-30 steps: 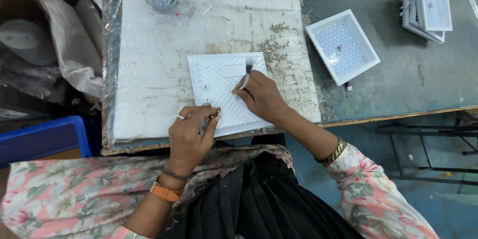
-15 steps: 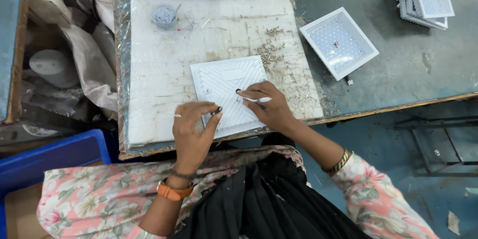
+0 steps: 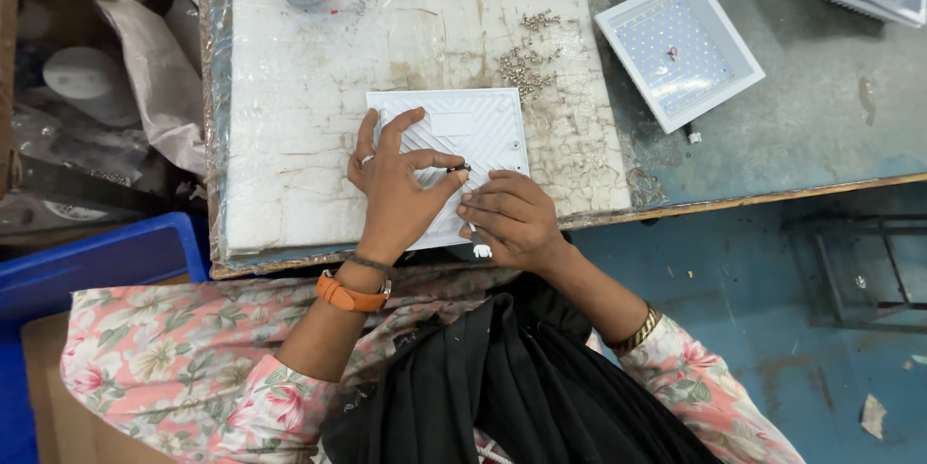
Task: The person uses a green electric screwdriver to fasten screws into white LED panel frames on a workbench. They repeatedly pick up screws, align the panels, and drive the screws into place, then flip the panels to continue the process.
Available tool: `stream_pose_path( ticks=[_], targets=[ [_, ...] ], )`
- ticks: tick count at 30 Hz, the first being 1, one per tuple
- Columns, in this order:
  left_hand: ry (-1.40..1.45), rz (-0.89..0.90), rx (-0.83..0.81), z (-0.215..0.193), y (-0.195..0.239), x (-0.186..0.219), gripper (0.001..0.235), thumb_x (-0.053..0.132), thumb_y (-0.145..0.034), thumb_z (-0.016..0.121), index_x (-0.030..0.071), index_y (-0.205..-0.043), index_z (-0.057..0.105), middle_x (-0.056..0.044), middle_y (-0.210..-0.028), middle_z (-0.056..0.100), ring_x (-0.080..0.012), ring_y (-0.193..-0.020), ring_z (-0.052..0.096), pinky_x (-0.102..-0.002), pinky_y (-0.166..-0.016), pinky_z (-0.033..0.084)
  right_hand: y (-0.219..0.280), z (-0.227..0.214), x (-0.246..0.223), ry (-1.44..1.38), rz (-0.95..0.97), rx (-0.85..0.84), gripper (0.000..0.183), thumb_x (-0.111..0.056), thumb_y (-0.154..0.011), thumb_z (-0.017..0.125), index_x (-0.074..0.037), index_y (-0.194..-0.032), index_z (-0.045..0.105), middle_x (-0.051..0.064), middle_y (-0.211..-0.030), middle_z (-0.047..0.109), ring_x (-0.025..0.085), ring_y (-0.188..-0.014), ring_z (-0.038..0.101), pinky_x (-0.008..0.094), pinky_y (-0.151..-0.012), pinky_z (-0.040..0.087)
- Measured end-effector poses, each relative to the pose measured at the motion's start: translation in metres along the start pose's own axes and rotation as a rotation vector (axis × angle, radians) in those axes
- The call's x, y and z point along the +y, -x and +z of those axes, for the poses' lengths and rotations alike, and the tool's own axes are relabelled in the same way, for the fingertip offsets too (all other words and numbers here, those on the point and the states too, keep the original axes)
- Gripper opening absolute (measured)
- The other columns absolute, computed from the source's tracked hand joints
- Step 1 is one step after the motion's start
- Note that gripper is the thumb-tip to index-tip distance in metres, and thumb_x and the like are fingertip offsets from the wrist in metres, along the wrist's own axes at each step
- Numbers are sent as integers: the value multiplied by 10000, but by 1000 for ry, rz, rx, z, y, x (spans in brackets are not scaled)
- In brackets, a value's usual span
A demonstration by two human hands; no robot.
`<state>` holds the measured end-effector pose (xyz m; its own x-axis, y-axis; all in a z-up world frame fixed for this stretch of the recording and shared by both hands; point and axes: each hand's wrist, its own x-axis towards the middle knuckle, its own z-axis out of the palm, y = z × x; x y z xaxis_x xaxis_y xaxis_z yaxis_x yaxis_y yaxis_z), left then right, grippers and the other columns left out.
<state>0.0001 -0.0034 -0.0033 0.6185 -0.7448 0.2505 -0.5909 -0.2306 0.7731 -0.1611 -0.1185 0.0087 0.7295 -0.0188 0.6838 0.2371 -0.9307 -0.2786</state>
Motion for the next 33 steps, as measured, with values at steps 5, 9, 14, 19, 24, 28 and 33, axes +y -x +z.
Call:
stream_pose_path(
  ticks=[5,9,14,19,24,28,33],
  targets=[
    [-34,55,-31,-3,3,-1,124,341,-731,876,275,-834,854,-21,-1535,482,-396,-1529,103,-673,-1137,39,-1,2,3,-17,-47,36,272,-156,-777,880,-77,-1013,771,46,-1005,736,240,-986,690,428,-925,580],
    [-60,182,-6,-8,9,-5,60,327,-817,852,296,-867,846,-34,-1569,473,-416,-1549,106,-687,-1153,33,1,3,2,-54,-23,43,279,-152,-773,879,-72,-1017,769,43,-1009,732,245,-977,693,414,-890,580],
    [-85,248,3,-8,7,-5,36,313,-831,844,283,-818,830,-1,-1529,517,-448,-1554,165,-733,-1164,46,-1,2,1,-64,20,38,299,-147,-753,886,-79,-1019,766,42,-1021,728,254,-982,682,399,-866,575],
    [-159,372,-93,-15,-4,-7,73,246,-821,816,209,-800,757,-15,-1508,533,-488,-1539,204,-851,-1090,146,-4,-1,-2,-63,46,18,297,-160,-776,879,-100,-1047,774,39,-1042,725,256,-1018,682,387,-879,578],
    [-184,424,-195,-17,-12,-9,84,214,-792,793,185,-807,716,-37,-1476,540,-552,-1503,152,-919,-1003,82,-23,-31,25,-338,16,-177,268,-201,-787,703,-50,-1003,749,109,-1014,751,305,-971,724,427,-841,577],
    [-156,469,-92,-8,-9,-15,91,233,-848,774,170,-904,741,-9,-1442,581,-503,-1534,175,-914,-1033,55,-85,-78,90,-233,8,245,225,4,-971,600,120,-1154,540,195,-1138,673,284,-1070,699,347,-943,606],
    [-69,300,-149,-7,-16,-4,70,232,-753,799,183,-729,755,18,-1346,628,-401,-1526,223,-893,-1058,7,-231,-129,170,-624,58,530,175,-144,-1048,608,24,-1071,649,68,-949,667,175,-814,611,315,-779,526]
  ],
)
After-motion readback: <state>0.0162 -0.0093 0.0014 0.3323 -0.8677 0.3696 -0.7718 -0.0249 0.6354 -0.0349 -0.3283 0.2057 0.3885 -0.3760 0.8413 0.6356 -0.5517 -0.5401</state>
